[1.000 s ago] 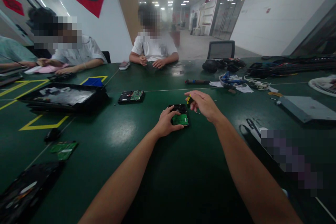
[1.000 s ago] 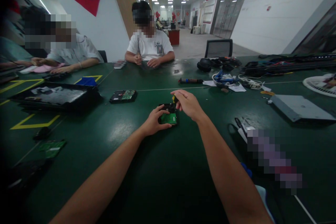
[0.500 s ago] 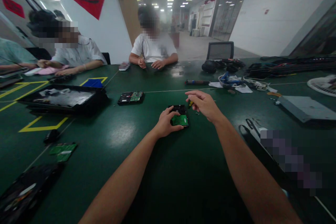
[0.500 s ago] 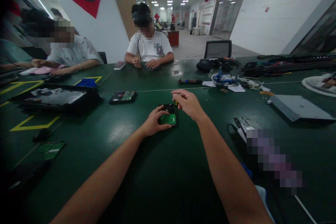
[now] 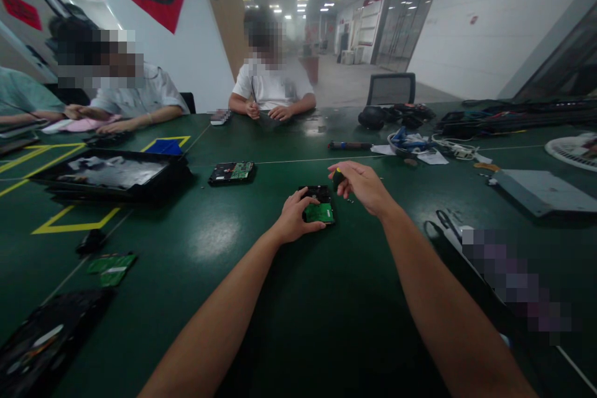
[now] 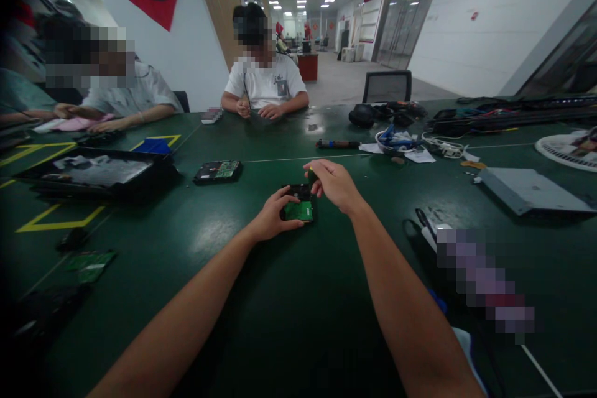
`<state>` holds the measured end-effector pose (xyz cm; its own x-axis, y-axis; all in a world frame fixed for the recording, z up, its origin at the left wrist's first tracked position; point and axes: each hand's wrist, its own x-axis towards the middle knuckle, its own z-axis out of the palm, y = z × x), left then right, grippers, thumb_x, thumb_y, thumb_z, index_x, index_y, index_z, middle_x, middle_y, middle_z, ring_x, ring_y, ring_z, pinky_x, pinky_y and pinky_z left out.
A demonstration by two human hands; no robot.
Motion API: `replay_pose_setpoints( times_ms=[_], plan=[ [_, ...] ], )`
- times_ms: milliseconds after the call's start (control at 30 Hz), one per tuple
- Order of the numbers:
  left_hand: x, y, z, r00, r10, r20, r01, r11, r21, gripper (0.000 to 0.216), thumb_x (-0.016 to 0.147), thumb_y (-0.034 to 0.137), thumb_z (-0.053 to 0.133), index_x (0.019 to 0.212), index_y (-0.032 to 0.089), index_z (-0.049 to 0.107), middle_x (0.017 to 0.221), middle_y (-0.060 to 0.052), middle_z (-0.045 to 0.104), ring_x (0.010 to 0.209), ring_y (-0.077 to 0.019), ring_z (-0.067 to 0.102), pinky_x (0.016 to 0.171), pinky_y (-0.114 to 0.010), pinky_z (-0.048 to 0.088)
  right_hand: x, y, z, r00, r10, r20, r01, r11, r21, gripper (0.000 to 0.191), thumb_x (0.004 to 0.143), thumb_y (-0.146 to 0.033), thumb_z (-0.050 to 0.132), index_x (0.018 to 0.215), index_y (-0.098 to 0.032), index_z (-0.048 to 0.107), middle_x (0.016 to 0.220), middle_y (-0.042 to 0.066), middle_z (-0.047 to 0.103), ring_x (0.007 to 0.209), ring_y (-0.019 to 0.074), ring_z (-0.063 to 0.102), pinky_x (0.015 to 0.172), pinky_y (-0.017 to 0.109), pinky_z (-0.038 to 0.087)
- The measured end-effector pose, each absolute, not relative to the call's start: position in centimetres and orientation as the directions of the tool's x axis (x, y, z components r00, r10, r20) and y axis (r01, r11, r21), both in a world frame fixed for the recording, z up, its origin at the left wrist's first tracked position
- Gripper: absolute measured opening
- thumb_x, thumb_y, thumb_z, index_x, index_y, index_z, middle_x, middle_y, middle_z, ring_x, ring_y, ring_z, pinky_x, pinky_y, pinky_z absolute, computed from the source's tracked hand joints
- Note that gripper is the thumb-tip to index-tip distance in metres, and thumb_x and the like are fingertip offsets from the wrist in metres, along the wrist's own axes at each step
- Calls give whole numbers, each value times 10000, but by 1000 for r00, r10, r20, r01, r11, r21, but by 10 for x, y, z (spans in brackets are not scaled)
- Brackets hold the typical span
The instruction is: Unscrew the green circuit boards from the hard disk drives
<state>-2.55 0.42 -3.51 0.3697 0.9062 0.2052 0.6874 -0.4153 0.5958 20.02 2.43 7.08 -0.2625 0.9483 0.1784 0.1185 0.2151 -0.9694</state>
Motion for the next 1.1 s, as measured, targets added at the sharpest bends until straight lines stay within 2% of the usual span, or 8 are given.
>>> replay_pose_setpoints(
  times_ms=[133, 267, 367, 567, 700, 767, 967, 1100],
  plan=[
    [-25, 4, -35, 354, 917, 184, 683, -387, 619, 665, 716, 546, 874, 1290, 298, 647, 1693, -116, 237, 1563, -410, 228, 1224, -598, 283, 201, 24, 72, -280, 942, 184, 142, 230, -963, 313, 949, -466, 592, 1100, -235, 740, 912, 53, 700, 603, 123, 591, 476, 253, 429],
    [-25, 2, -33, 346, 925, 156, 687, -363, 629, 675, 726, 548, 869, 1310, 303, 634, 1718, -116, 162, 1583, -425, 135, 1219, -613, 278, 202, 23, 71, -255, 939, 231, 233, 291, -928, 263, 922, -468, 646, 961, -224, 737, 738, 13, 635, 606, 124, 560, 488, 241, 409],
    [-25, 1, -32, 346, 928, 137, 690, -351, 633, 694, 732, 573, 857, 1326, 302, 621, 1720, -135, 152, 1583, -443, 106, 1205, -630, 280, 202, 24, 70, -220, 954, 203, 210, 249, -945, 243, 900, -451, 677, 906, -209, 691, 784, 27, 666, 592, 125, 591, 469, 249, 412],
    [-23, 2, -32, 343, 932, 117, 710, -338, 618, 708, 733, 557, 863, 1331, 270, 616, 1706, -171, 200, 1573, -445, 159, 1209, -605, 263, 200, 23, 72, -262, 949, 175, 145, 218, -965, 246, 954, -440, 602, 1026, -224, 693, 1026, 68, 734, 563, 100, 602, 443, 243, 417],
    [-23, 2, -31, 338, 936, 100, 716, -325, 617, 710, 738, 572, 854, 1338, 278, 612, 1713, -154, 188, 1572, -443, 164, 1213, -602, 253, 199, 23, 71, -288, 943, 165, 97, 200, -975, 302, 985, -444, 540, 1049, -216, 727, 1024, 78, 710, 602, 113, 623, 490, 257, 468],
    [-23, 1, -30, 339, 936, 97, 717, -324, 617, 707, 741, 573, 850, 1341, 284, 613, 1714, -150, 184, 1573, -440, 163, 1214, -591, 261, 199, 23, 71, -295, 940, 169, 92, 204, -975, 301, 984, -427, 533, 1085, -224, 732, 1028, 74, 706, 605, 116, 613, 480, 259, 448],
    [-23, 0, -29, 331, 938, 100, 721, -320, 615, 705, 738, 559, 859, 1343, 289, 618, 1709, -155, 193, 1572, -435, 175, 1210, -572, 276, 202, 25, 69, -197, 952, 236, 241, 280, -929, 287, 931, -476, 626, 936, -202, 711, 835, 39, 696, 603, 114, 545, 484, 244, 377],
    [-22, 0, -28, 331, 938, 104, 717, -321, 618, 710, 733, 555, 864, 1342, 283, 621, 1714, -162, 174, 1569, -439, 184, 1207, -573, 280, 201, 25, 69, -165, 964, 210, 194, 241, -951, 275, 926, -479, 619, 959, -207, 648, 966, 63, 738, 576, 107, 556, 461, 249, 367]
  ],
)
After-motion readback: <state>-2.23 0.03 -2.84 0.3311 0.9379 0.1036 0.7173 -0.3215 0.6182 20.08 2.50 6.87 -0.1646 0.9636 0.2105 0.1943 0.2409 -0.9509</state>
